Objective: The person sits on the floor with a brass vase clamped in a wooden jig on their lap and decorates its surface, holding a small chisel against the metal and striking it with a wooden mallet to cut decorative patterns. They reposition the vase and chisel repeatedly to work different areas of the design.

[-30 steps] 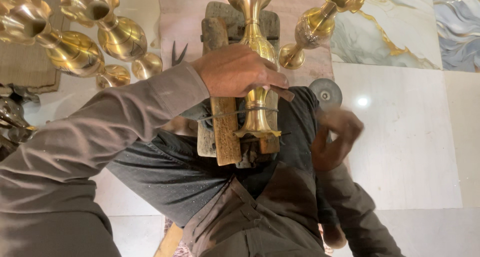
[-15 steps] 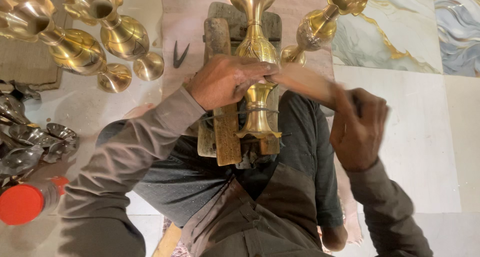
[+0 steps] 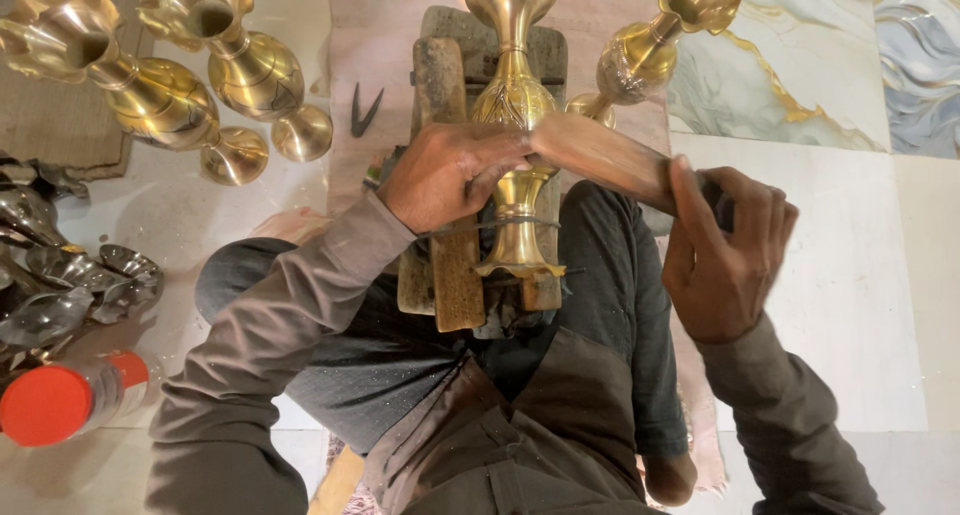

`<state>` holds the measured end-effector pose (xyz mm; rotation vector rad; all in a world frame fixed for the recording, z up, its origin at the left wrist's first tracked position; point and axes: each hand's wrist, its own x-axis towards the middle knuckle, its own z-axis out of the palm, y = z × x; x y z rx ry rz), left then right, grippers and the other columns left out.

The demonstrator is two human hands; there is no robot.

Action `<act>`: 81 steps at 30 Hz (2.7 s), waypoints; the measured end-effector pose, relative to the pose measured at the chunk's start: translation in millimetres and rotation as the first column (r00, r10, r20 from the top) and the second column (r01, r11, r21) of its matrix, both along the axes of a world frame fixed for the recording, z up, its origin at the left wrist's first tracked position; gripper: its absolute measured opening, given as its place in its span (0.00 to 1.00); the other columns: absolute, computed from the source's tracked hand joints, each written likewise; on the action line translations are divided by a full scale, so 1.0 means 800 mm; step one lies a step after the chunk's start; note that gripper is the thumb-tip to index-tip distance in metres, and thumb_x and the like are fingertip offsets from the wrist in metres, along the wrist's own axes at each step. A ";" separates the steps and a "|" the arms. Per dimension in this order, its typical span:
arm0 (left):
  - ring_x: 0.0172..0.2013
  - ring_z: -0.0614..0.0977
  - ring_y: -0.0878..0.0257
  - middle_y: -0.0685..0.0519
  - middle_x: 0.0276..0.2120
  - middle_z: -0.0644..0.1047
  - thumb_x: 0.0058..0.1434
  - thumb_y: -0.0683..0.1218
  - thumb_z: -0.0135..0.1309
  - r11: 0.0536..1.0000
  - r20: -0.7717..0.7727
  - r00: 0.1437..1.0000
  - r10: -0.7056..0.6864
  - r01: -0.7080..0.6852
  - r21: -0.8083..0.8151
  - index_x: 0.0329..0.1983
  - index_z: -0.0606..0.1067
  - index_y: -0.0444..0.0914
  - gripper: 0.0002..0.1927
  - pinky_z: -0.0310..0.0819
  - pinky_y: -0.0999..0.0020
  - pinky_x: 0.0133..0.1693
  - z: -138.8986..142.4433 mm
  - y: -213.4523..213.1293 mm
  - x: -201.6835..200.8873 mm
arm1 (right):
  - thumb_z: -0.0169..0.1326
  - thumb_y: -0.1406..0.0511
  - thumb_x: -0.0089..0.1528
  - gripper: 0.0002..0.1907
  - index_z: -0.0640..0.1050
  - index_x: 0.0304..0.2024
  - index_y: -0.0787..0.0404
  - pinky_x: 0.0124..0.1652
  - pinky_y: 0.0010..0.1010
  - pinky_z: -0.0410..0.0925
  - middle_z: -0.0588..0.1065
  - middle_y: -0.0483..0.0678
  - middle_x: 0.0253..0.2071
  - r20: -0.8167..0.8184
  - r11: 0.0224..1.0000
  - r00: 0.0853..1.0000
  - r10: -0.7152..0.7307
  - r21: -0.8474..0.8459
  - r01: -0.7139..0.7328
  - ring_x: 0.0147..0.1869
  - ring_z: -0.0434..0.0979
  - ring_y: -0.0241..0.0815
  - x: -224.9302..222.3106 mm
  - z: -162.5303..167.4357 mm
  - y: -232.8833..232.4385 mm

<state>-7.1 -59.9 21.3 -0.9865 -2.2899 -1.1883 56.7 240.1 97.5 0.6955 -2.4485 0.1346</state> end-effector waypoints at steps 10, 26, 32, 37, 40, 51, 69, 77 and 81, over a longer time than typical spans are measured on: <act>0.41 0.87 0.53 0.46 0.48 0.83 0.53 0.30 0.59 0.995 -0.020 0.999 -0.037 0.035 -0.097 0.60 0.79 0.39 0.29 0.84 0.61 0.40 0.004 -0.004 -0.005 | 0.55 0.75 0.68 0.28 0.67 0.71 0.61 0.56 0.44 0.65 0.68 0.56 0.57 -0.005 0.945 0.986 0.168 -0.283 -0.162 0.60 0.69 0.52 -0.003 -0.032 0.010; 0.45 0.86 0.52 0.46 0.51 0.82 0.61 0.33 0.56 0.986 -0.065 0.994 -0.091 0.081 -0.147 0.60 0.78 0.44 0.25 0.85 0.60 0.45 0.004 -0.009 -0.011 | 0.57 0.75 0.70 0.23 0.72 0.67 0.64 0.50 0.44 0.66 0.70 0.58 0.54 -0.087 0.970 0.988 0.125 -0.196 -0.140 0.57 0.69 0.51 -0.001 -0.065 0.025; 0.45 0.87 0.53 0.48 0.52 0.83 0.57 0.30 0.55 0.987 -0.087 0.990 -0.111 0.099 -0.127 0.60 0.78 0.44 0.29 0.85 0.62 0.42 0.008 -0.007 -0.008 | 0.56 0.77 0.61 0.29 0.73 0.65 0.62 0.53 0.47 0.66 0.70 0.59 0.53 -0.009 0.988 1.000 0.009 -0.154 -0.011 0.57 0.71 0.56 0.012 -0.074 0.024; 0.49 0.87 0.57 0.47 0.54 0.82 0.68 0.32 0.55 0.991 -0.084 0.996 -0.001 0.012 0.130 0.63 0.74 0.39 0.21 0.87 0.64 0.50 0.003 -0.008 -0.004 | 0.55 0.76 0.67 0.32 0.67 0.73 0.60 0.56 0.44 0.68 0.69 0.60 0.58 0.138 0.963 0.988 0.071 -0.269 -0.032 0.60 0.72 0.57 0.008 -0.066 0.026; 0.51 0.86 0.55 0.44 0.53 0.81 0.69 0.35 0.56 0.969 -0.012 1.000 -0.002 0.005 0.245 0.65 0.71 0.34 0.21 0.87 0.62 0.52 -0.003 -0.003 0.003 | 0.57 0.75 0.62 0.35 0.70 0.72 0.55 0.52 0.45 0.67 0.72 0.57 0.53 0.216 0.987 0.975 0.043 -0.158 -0.009 0.55 0.73 0.56 -0.001 -0.062 0.027; 0.51 0.86 0.53 0.43 0.54 0.81 0.68 0.37 0.60 0.967 -0.013 0.996 0.092 -0.086 0.238 0.62 0.74 0.37 0.19 0.86 0.63 0.51 -0.005 0.018 0.012 | 0.60 0.74 0.63 0.30 0.76 0.68 0.55 0.46 0.43 0.65 0.74 0.53 0.49 0.145 0.996 0.988 0.053 0.067 -0.063 0.48 0.74 0.52 -0.026 -0.023 0.026; 0.37 0.88 0.56 0.45 0.43 0.83 0.66 0.35 0.61 0.910 0.215 0.937 0.274 -0.325 0.258 0.52 0.79 0.36 0.12 0.81 0.64 0.37 -0.006 0.035 0.034 | 0.60 0.74 0.65 0.24 0.78 0.63 0.53 0.43 0.40 0.63 0.73 0.50 0.43 -0.030 0.922 0.958 0.286 0.282 -0.266 0.42 0.71 0.47 -0.067 0.079 -0.014; 0.40 0.87 0.57 0.43 0.41 0.81 0.68 0.34 0.59 0.812 0.040 0.932 0.359 -0.333 0.479 0.51 0.75 0.32 0.10 0.84 0.66 0.39 -0.043 0.052 0.038 | 0.55 0.77 0.72 0.28 0.74 0.73 0.51 0.52 0.36 0.64 0.72 0.52 0.51 -0.042 0.945 0.945 0.325 0.054 -0.323 0.51 0.72 0.45 -0.046 0.091 -0.010; 0.42 0.88 0.56 0.43 0.41 0.82 0.68 0.34 0.59 0.831 0.020 0.936 0.352 -0.322 0.454 0.50 0.76 0.33 0.09 0.83 0.64 0.40 -0.044 0.050 0.043 | 0.57 0.75 0.69 0.25 0.76 0.68 0.53 0.49 0.39 0.63 0.75 0.52 0.49 -0.116 0.914 0.910 0.397 0.143 -0.380 0.46 0.71 0.45 -0.054 0.086 -0.016</act>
